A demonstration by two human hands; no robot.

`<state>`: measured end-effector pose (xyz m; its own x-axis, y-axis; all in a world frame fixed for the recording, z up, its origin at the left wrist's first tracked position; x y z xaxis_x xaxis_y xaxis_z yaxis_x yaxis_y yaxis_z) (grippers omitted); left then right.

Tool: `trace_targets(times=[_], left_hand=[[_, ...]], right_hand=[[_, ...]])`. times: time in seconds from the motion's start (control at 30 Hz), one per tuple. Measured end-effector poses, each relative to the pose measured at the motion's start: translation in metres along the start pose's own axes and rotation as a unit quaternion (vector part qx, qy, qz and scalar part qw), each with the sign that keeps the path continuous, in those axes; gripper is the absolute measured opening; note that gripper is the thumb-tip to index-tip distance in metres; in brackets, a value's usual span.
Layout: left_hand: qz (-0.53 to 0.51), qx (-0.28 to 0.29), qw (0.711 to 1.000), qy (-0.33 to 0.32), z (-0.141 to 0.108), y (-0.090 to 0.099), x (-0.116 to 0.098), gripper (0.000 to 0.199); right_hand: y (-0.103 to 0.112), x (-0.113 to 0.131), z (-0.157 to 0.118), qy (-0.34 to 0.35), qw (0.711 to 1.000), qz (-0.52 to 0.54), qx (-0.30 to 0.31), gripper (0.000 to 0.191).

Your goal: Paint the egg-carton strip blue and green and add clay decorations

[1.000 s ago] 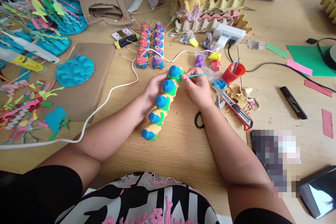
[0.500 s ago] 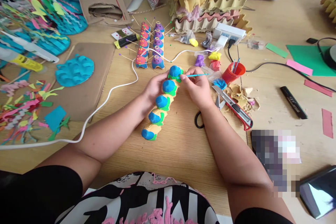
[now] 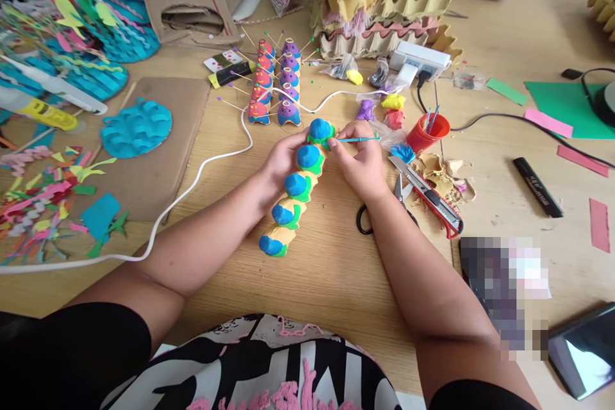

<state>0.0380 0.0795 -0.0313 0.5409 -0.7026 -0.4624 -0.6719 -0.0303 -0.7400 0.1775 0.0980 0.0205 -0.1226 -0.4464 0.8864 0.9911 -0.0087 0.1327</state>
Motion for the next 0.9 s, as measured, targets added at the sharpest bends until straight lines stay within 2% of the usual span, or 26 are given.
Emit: trace_targets(times=[0.1,0.2,0.27,0.37,0.5,0.6,0.7,0.77,0.9], left_hand=[[-0.003,-0.031,0.999,0.011,-0.002,0.002,0.002,0.028],[-0.014,-0.015,1.0,0.014,-0.004,-0.003,0.003,0.028],[-0.027,-0.002,1.0,-0.001,-0.006,-0.008,0.002,0.029],[-0.022,-0.011,0.999,-0.022,-0.006,-0.01,0.001,0.029],[0.0,-0.016,0.998,-0.065,-0.004,-0.011,-0.001,0.029],[0.01,-0.05,0.992,-0.119,-0.004,-0.008,-0.005,0.026],[-0.001,-0.084,0.98,-0.181,-0.007,-0.004,-0.011,0.018],[-0.033,-0.089,0.977,-0.192,-0.008,-0.003,-0.01,0.013],[-0.08,-0.076,0.974,-0.2,-0.005,-0.001,-0.008,0.007]], right_hand=[[-0.001,0.0,0.0,-0.023,1.0,0.015,-0.007,0.047],[-0.004,-0.006,0.001,-0.073,0.992,0.098,-0.004,0.052],[-0.005,-0.012,0.001,-0.119,0.98,0.159,-0.006,0.054],[-0.005,-0.021,-0.001,-0.183,0.957,0.223,-0.014,0.055],[-0.007,-0.027,-0.003,-0.234,0.927,0.293,-0.02,0.06],[-0.01,-0.03,-0.004,-0.255,0.91,0.326,-0.008,0.065],[-0.013,-0.03,-0.004,-0.252,0.913,0.321,0.012,0.063],[-0.015,-0.029,-0.004,-0.253,0.913,0.32,0.019,0.063],[-0.02,-0.029,-0.007,-0.284,0.893,0.349,0.016,0.065]])
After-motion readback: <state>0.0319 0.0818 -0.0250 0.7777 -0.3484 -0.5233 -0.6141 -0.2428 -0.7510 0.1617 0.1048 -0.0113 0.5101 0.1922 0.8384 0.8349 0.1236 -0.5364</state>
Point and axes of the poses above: each hand's wrist, its own z-axis towards the middle knuckle, its own y-axis out of the back of the hand, x = y × z, the point moved 8 cm from there along z, towards the middle knuckle
